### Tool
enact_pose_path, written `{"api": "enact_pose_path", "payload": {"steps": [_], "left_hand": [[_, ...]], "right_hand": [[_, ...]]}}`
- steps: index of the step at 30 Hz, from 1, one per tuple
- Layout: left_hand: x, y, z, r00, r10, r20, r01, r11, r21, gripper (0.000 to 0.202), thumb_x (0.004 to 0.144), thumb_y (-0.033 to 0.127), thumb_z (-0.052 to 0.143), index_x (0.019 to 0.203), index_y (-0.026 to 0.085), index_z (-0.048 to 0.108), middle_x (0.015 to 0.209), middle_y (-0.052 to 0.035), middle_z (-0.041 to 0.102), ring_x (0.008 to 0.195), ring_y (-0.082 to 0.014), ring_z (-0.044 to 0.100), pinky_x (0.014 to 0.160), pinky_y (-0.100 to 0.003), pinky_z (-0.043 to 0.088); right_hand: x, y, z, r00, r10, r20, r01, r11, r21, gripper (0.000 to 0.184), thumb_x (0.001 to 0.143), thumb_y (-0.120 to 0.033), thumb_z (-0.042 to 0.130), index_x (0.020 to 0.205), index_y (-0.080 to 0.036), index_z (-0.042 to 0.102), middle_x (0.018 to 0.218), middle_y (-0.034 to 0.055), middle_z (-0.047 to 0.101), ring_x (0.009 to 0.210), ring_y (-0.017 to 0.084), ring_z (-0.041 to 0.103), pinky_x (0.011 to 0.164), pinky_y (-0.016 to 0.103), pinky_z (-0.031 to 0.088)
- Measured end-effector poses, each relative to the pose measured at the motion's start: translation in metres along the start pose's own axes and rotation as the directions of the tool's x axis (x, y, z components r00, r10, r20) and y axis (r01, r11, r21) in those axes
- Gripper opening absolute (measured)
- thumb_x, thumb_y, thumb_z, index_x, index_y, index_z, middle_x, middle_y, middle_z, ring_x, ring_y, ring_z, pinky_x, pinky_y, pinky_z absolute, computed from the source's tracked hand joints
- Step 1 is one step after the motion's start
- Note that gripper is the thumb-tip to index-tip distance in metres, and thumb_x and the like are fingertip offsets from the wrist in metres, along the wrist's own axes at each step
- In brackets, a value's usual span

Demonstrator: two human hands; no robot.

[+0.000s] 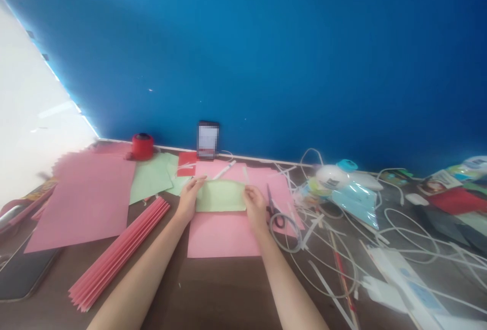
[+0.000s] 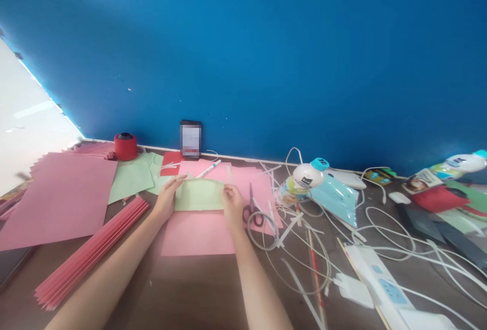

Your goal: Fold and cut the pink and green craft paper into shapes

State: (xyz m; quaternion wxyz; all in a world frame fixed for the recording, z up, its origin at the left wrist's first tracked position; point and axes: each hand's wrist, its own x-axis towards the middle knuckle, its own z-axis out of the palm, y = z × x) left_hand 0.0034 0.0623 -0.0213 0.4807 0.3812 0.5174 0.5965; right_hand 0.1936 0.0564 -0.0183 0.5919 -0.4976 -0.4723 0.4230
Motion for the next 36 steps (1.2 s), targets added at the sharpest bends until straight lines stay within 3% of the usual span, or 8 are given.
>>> {"api": "enact_pose_path", "payload": {"steps": [4, 11, 15, 19, 23, 26, 31, 36], "left_hand": [[-0.005, 0.004, 0.003, 0.994, -0.029, 0.101, 0.03, 1.0, -0.008, 0.033, 0.067, 0.047, 0.062, 0.08, 0.017, 0.067, 0.081, -0.0061, 0.069, 0.083, -0.0203, 0.062, 0.078, -0.03, 0.044], [-0.011, 0.007, 0.004, 0.976, -0.008, 0.216, -0.014, 0.995, 0.102, 0.035, 0.059, 0.038, 0.072, 0.086, 0.017, 0.066, 0.074, -0.0049, 0.069, 0.072, -0.0183, 0.063, 0.065, -0.027, 0.047], [-0.011, 0.006, 0.002, 0.989, -0.055, 0.134, 0.047, 0.997, 0.062, 0.038, 0.059, 0.038, 0.072, 0.089, 0.017, 0.064, 0.065, -0.0017, 0.066, 0.061, -0.0148, 0.061, 0.058, -0.024, 0.046], [-0.007, 0.007, 0.0, 0.989, -0.122, 0.087, 0.128, 0.989, -0.072, 0.042, 0.059, 0.037, 0.072, 0.093, 0.015, 0.063, 0.071, -0.0039, 0.068, 0.062, -0.0154, 0.062, 0.059, -0.025, 0.046], [-0.002, 0.01, 0.0, 0.983, -0.15, 0.11, 0.176, 0.94, -0.293, 0.04, 0.061, 0.029, 0.071, 0.098, 0.016, 0.059, 0.089, -0.0069, 0.067, 0.077, -0.018, 0.063, 0.07, -0.029, 0.049], [-0.004, 0.011, 0.002, 0.977, -0.1, 0.189, 0.167, 0.909, -0.382, 0.051, 0.067, 0.026, 0.065, 0.116, 0.023, 0.049, 0.098, -0.0052, 0.063, 0.084, -0.0196, 0.063, 0.078, -0.038, 0.049], [-0.01, 0.007, 0.003, 0.979, 0.051, 0.199, 0.007, 0.961, -0.278, 0.067, 0.068, 0.022, 0.065, 0.128, 0.032, 0.036, 0.114, -0.0059, 0.057, 0.087, -0.0196, 0.063, 0.082, -0.04, 0.048], [-0.007, 0.003, -0.002, 0.978, 0.105, 0.179, -0.104, 0.994, -0.02, 0.038, 0.068, 0.027, 0.064, 0.106, 0.02, 0.06, 0.112, -0.0084, 0.06, 0.092, -0.021, 0.061, 0.084, -0.034, 0.046]], "right_hand": [[-0.002, -0.005, 0.0, 0.999, 0.02, 0.038, -0.02, 1.0, -0.005, 0.026, 0.069, -0.028, 0.057, 0.094, -0.02, 0.057, 0.06, -0.0048, 0.054, 0.055, 0.011, 0.047, 0.054, 0.024, 0.036], [0.002, -0.001, 0.0, 0.999, 0.043, 0.027, -0.043, 0.999, -0.018, 0.02, 0.066, -0.03, 0.06, 0.082, -0.018, 0.06, 0.066, -0.0004, 0.06, 0.062, 0.014, 0.053, 0.057, 0.025, 0.04], [0.001, -0.002, 0.0, 0.998, 0.025, 0.061, -0.026, 1.0, 0.016, 0.024, 0.066, -0.029, 0.062, 0.087, -0.019, 0.059, 0.067, -0.0008, 0.06, 0.064, 0.015, 0.055, 0.061, 0.026, 0.042], [0.001, -0.002, -0.002, 0.991, 0.027, 0.133, -0.037, 0.997, 0.072, 0.029, 0.064, -0.027, 0.065, 0.092, -0.022, 0.058, 0.073, -0.0005, 0.063, 0.07, 0.016, 0.058, 0.067, 0.029, 0.044], [0.004, 0.006, -0.007, 1.0, -0.021, 0.013, 0.02, 0.998, 0.053, 0.01, 0.063, -0.025, 0.064, 0.071, -0.019, 0.062, 0.08, 0.0018, 0.066, 0.081, 0.019, 0.059, 0.079, 0.033, 0.044], [0.006, 0.007, -0.009, 0.991, -0.032, -0.126, 0.037, 0.999, 0.035, 0.016, 0.065, -0.027, 0.064, 0.077, -0.018, 0.064, 0.086, 0.0036, 0.067, 0.086, 0.02, 0.06, 0.081, 0.035, 0.044], [0.004, 0.003, -0.008, 0.993, -0.04, -0.11, 0.043, 0.999, 0.02, 0.021, 0.065, -0.028, 0.064, 0.084, -0.018, 0.065, 0.093, 0.0061, 0.067, 0.092, 0.022, 0.06, 0.084, 0.037, 0.044], [0.006, 0.009, -0.007, 0.999, -0.015, -0.033, 0.018, 0.994, 0.111, 0.025, 0.064, -0.023, 0.06, 0.089, -0.02, 0.066, 0.099, 0.0048, 0.066, 0.098, 0.023, 0.058, 0.086, 0.038, 0.043]]}}
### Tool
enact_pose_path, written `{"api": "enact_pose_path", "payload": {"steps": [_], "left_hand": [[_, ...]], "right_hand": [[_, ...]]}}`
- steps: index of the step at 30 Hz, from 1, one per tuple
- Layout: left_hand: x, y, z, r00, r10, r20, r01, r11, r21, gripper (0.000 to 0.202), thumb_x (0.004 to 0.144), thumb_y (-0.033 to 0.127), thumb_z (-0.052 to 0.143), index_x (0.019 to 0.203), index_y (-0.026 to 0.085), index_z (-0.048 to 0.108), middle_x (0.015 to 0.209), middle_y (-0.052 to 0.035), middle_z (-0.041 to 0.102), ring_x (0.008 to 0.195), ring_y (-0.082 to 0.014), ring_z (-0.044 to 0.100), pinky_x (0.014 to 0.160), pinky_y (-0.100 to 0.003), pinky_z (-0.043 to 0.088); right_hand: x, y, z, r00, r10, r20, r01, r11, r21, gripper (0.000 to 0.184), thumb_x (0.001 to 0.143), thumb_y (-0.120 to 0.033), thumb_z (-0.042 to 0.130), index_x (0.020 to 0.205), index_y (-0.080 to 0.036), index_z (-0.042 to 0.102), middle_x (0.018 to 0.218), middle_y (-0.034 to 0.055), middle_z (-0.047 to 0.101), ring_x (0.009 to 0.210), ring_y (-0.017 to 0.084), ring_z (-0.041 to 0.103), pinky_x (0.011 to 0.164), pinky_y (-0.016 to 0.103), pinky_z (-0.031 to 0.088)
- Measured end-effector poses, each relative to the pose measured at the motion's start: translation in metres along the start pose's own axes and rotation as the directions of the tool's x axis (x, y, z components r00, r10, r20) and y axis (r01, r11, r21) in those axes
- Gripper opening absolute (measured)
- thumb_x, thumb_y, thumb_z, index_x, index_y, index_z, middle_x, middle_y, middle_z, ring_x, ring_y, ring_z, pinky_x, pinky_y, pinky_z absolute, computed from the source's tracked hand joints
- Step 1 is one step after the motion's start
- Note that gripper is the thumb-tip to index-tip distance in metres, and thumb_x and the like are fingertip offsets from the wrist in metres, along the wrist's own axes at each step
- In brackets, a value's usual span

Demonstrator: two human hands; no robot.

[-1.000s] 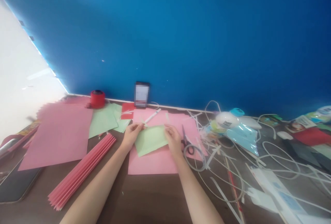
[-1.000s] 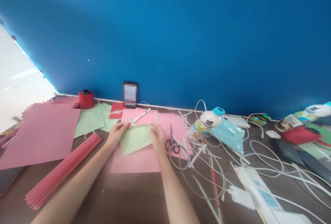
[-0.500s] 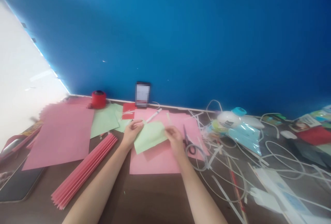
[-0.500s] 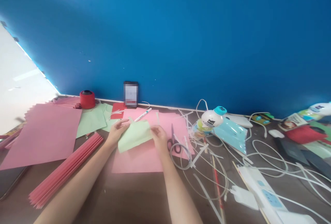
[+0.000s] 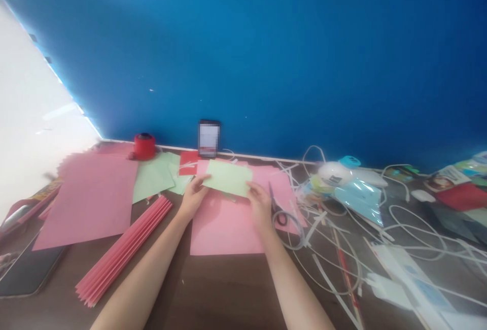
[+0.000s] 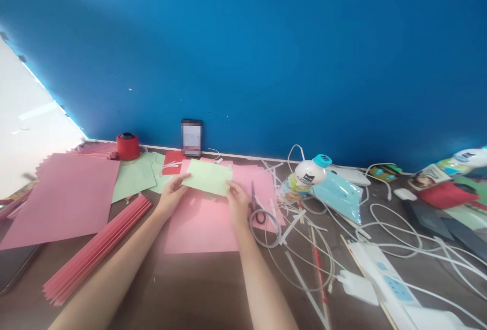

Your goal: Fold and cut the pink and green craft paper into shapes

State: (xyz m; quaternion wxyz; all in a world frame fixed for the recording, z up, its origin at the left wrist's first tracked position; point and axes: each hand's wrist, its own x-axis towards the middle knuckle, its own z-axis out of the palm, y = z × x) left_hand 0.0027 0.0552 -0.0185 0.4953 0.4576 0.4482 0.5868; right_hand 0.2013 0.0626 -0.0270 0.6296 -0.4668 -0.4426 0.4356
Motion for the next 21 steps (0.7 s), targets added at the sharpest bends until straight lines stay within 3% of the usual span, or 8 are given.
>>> {"api": "enact_pose_path", "payload": {"steps": [3, 7, 14, 21], "left_hand": [[0.001, 0.0, -0.001, 1.0, -0.017, -0.008, 0.017, 0.998, 0.066, 0.028, 0.068, 0.03, 0.064, 0.093, 0.017, 0.066, 0.099, -0.0083, 0.066, 0.089, -0.0214, 0.062, 0.083, -0.034, 0.046], [-0.001, 0.002, 0.002, 0.999, -0.035, -0.036, 0.037, 0.998, 0.045, 0.028, 0.068, 0.032, 0.064, 0.091, 0.017, 0.066, 0.087, -0.0071, 0.069, 0.086, -0.021, 0.063, 0.085, -0.035, 0.045], [-0.002, 0.006, 0.003, 0.999, -0.03, -0.017, 0.031, 0.999, 0.034, 0.028, 0.067, 0.037, 0.065, 0.087, 0.016, 0.068, 0.083, -0.007, 0.069, 0.084, -0.0203, 0.063, 0.085, -0.035, 0.045], [-0.002, 0.005, 0.003, 0.999, -0.044, -0.014, 0.046, 0.985, 0.167, 0.028, 0.067, 0.04, 0.066, 0.08, 0.016, 0.069, 0.078, -0.007, 0.07, 0.081, -0.0211, 0.063, 0.08, -0.033, 0.046]], "right_hand": [[0.001, 0.003, -0.001, 0.998, 0.007, 0.057, -0.014, 0.991, 0.132, 0.028, 0.064, -0.02, 0.055, 0.09, -0.021, 0.065, 0.099, 0.0036, 0.065, 0.097, 0.023, 0.057, 0.085, 0.039, 0.043], [0.0, 0.003, -0.002, 0.989, -0.033, 0.147, -0.003, 0.972, 0.235, 0.031, 0.06, -0.016, 0.052, 0.087, -0.023, 0.065, 0.094, 0.0016, 0.065, 0.095, 0.022, 0.057, 0.084, 0.037, 0.043], [-0.001, -0.004, 0.001, 0.997, -0.032, 0.069, 0.031, 0.999, 0.019, 0.021, 0.063, -0.024, 0.067, 0.084, -0.022, 0.065, 0.094, 0.0028, 0.064, 0.094, 0.021, 0.057, 0.089, 0.038, 0.04], [-0.001, -0.008, 0.002, 0.998, -0.042, 0.041, 0.044, 0.998, -0.046, 0.028, 0.066, -0.036, 0.067, 0.09, -0.022, 0.064, 0.103, 0.0047, 0.062, 0.099, 0.022, 0.054, 0.091, 0.039, 0.038]]}}
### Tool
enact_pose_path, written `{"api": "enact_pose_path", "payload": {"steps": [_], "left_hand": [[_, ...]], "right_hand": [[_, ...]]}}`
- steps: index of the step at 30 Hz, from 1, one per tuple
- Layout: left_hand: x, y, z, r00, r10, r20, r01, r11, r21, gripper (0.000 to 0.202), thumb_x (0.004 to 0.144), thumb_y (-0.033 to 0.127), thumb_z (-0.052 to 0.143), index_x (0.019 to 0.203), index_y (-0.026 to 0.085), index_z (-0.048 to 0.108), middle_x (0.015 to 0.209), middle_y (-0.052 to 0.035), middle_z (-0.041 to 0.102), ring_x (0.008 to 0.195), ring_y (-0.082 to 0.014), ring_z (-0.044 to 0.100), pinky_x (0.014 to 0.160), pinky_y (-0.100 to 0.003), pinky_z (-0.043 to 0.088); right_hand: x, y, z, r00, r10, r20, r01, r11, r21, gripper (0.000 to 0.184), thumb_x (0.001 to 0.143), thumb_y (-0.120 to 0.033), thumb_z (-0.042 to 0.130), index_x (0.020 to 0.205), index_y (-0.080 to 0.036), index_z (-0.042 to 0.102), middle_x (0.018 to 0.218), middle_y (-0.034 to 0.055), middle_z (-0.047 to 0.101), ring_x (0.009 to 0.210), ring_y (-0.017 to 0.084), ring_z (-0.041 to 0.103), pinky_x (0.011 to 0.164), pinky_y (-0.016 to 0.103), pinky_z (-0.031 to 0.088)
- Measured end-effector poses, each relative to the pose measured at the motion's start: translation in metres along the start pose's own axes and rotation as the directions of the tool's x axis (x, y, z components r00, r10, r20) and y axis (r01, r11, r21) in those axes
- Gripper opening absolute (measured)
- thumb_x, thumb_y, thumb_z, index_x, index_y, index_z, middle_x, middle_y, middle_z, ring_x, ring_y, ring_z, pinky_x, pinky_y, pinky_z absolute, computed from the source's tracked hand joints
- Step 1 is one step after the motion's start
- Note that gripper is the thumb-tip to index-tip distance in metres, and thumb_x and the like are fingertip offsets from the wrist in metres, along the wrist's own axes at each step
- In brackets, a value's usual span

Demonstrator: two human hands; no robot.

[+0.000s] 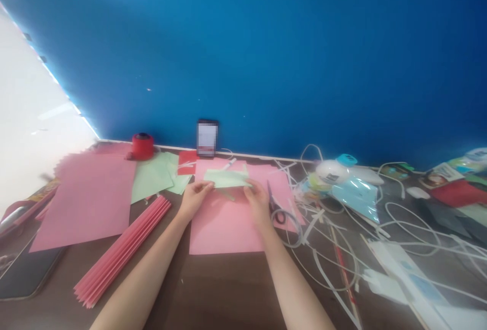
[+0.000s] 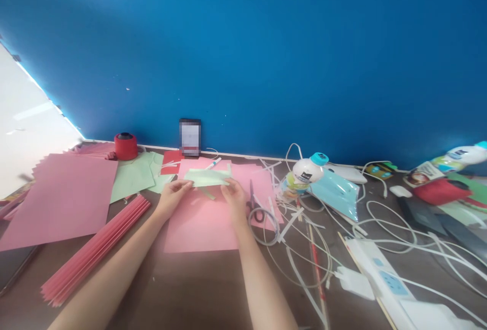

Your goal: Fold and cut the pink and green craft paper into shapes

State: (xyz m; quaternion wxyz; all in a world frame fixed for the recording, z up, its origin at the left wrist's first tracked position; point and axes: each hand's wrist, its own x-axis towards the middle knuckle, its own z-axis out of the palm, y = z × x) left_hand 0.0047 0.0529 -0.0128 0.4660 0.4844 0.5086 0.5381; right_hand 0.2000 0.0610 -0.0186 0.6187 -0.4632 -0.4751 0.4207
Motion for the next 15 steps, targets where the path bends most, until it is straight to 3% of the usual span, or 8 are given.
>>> {"api": "enact_pose_path", "payload": {"steps": [3, 7, 15], "left_hand": [[-0.0006, 0.0007, -0.0002, 1.0, 0.006, 0.029, -0.007, 1.0, 0.01, 0.031, 0.066, 0.038, 0.067, 0.087, 0.016, 0.068, 0.081, -0.0074, 0.07, 0.083, -0.0218, 0.064, 0.081, -0.033, 0.046], [-0.0003, -0.0003, 0.0001, 0.997, -0.013, 0.071, 0.016, 0.999, -0.036, 0.038, 0.063, 0.034, 0.07, 0.096, 0.016, 0.065, 0.085, -0.0085, 0.07, 0.083, -0.0227, 0.065, 0.08, -0.034, 0.047], [-0.0001, 0.0007, 0.0027, 0.999, 0.046, -0.003, -0.046, 0.998, 0.032, 0.024, 0.066, 0.037, 0.067, 0.075, 0.016, 0.069, 0.079, -0.0069, 0.07, 0.08, -0.0211, 0.063, 0.08, -0.033, 0.046]], "right_hand": [[-0.001, -0.0012, 0.0005, 1.0, 0.013, 0.007, -0.013, 1.0, -0.003, 0.027, 0.066, -0.037, 0.067, 0.088, -0.022, 0.063, 0.102, 0.004, 0.062, 0.099, 0.021, 0.054, 0.09, 0.036, 0.038], [-0.0023, -0.0032, 0.0019, 0.999, 0.041, 0.003, -0.041, 0.999, -0.036, 0.023, 0.068, -0.038, 0.065, 0.08, -0.02, 0.062, 0.088, 0.0025, 0.063, 0.086, 0.019, 0.056, 0.082, 0.033, 0.042], [-0.0035, -0.008, 0.0026, 0.995, 0.051, -0.08, -0.058, 0.995, -0.087, 0.026, 0.068, -0.042, 0.063, 0.073, -0.017, 0.062, 0.07, 0.0021, 0.064, 0.067, 0.018, 0.059, 0.068, 0.032, 0.045]]}}
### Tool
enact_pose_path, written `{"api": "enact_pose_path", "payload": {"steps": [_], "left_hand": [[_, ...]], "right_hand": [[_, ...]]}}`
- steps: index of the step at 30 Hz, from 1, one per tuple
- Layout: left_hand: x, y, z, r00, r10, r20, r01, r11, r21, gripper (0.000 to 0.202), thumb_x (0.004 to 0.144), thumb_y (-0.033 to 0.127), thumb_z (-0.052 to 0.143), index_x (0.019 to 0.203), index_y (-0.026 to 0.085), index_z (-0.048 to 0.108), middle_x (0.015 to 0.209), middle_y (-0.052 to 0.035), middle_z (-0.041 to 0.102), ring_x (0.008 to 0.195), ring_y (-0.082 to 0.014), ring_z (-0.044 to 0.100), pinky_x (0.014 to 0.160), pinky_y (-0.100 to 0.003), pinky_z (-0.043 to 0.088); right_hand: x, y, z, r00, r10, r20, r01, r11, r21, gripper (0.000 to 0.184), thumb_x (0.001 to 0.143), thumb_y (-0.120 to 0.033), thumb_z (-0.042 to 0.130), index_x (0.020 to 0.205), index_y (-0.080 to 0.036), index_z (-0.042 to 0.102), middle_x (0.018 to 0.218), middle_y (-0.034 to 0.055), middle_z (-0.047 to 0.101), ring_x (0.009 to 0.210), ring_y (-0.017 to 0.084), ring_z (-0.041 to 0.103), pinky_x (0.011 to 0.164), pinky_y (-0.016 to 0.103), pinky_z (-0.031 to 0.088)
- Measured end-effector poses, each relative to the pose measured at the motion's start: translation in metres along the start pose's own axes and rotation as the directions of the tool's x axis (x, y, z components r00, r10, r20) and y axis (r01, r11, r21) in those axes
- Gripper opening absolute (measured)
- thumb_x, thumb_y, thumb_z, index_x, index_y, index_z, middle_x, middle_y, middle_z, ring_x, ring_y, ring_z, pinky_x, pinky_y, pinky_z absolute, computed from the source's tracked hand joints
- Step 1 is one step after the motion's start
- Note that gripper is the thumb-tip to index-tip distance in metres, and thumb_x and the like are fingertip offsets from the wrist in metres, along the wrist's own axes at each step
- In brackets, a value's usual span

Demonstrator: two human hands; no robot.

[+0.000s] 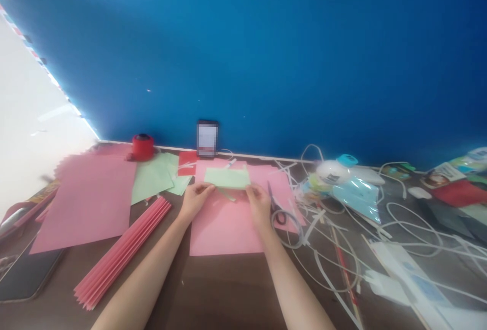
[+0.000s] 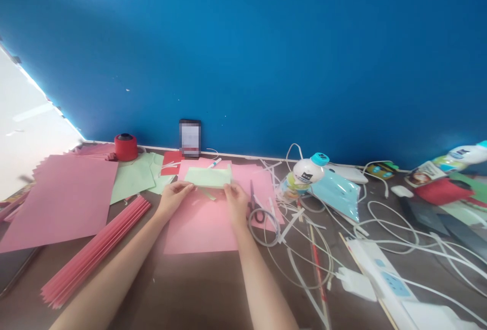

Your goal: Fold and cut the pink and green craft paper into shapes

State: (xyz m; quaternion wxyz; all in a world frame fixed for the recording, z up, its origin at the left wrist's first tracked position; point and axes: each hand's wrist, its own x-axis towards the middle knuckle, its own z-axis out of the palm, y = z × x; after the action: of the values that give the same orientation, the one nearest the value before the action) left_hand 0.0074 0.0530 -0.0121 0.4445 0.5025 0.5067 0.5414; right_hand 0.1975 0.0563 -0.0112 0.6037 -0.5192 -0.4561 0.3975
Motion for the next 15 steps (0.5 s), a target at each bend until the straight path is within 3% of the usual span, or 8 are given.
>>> {"api": "enact_pose_path", "payload": {"steps": [4, 8, 12, 15], "left_hand": [[-0.0004, -0.0019, 0.0012, 0.998, -0.055, 0.004, 0.056, 0.99, -0.132, 0.026, 0.065, 0.038, 0.067, 0.077, 0.014, 0.066, 0.075, -0.007, 0.069, 0.075, -0.0205, 0.065, 0.077, -0.034, 0.048], [0.0009, -0.0066, 0.0026, 0.99, -0.14, -0.036, 0.12, 0.936, -0.332, 0.032, 0.06, 0.034, 0.072, 0.084, 0.017, 0.061, 0.068, -0.0007, 0.065, 0.068, -0.0176, 0.065, 0.073, -0.033, 0.05], [0.0024, -0.0081, 0.003, 0.989, -0.129, -0.072, 0.097, 0.936, -0.339, 0.029, 0.058, 0.032, 0.073, 0.079, 0.018, 0.059, 0.064, 0.0031, 0.059, 0.062, -0.0142, 0.063, 0.07, -0.031, 0.051], [0.0031, -0.0073, 0.0019, 0.989, -0.116, -0.092, 0.083, 0.949, -0.305, 0.026, 0.059, 0.033, 0.072, 0.075, 0.017, 0.06, 0.067, 0.0008, 0.06, 0.066, -0.0149, 0.063, 0.072, -0.031, 0.051]], "right_hand": [[-0.0005, 0.0002, 0.0007, 1.0, -0.012, -0.025, 0.012, 1.0, -0.008, 0.024, 0.067, -0.04, 0.065, 0.071, -0.017, 0.06, 0.067, 0.0017, 0.063, 0.065, 0.018, 0.059, 0.066, 0.031, 0.047], [-0.0008, 0.0017, 0.0025, 0.998, -0.021, -0.056, 0.023, 0.999, 0.045, 0.022, 0.065, -0.034, 0.068, 0.075, -0.018, 0.056, 0.07, 0.0005, 0.059, 0.061, 0.016, 0.057, 0.055, 0.028, 0.048], [-0.0017, 0.0029, 0.0032, 0.998, -0.045, -0.043, 0.047, 0.998, 0.039, 0.02, 0.066, -0.033, 0.067, 0.077, -0.018, 0.058, 0.077, 0.002, 0.059, 0.063, 0.015, 0.057, 0.054, 0.028, 0.049], [-0.002, 0.0043, 0.0033, 0.997, -0.074, 0.017, 0.074, 0.997, 0.011, 0.018, 0.066, -0.033, 0.067, 0.073, -0.017, 0.063, 0.093, 0.0059, 0.058, 0.075, 0.017, 0.059, 0.064, 0.03, 0.051]]}}
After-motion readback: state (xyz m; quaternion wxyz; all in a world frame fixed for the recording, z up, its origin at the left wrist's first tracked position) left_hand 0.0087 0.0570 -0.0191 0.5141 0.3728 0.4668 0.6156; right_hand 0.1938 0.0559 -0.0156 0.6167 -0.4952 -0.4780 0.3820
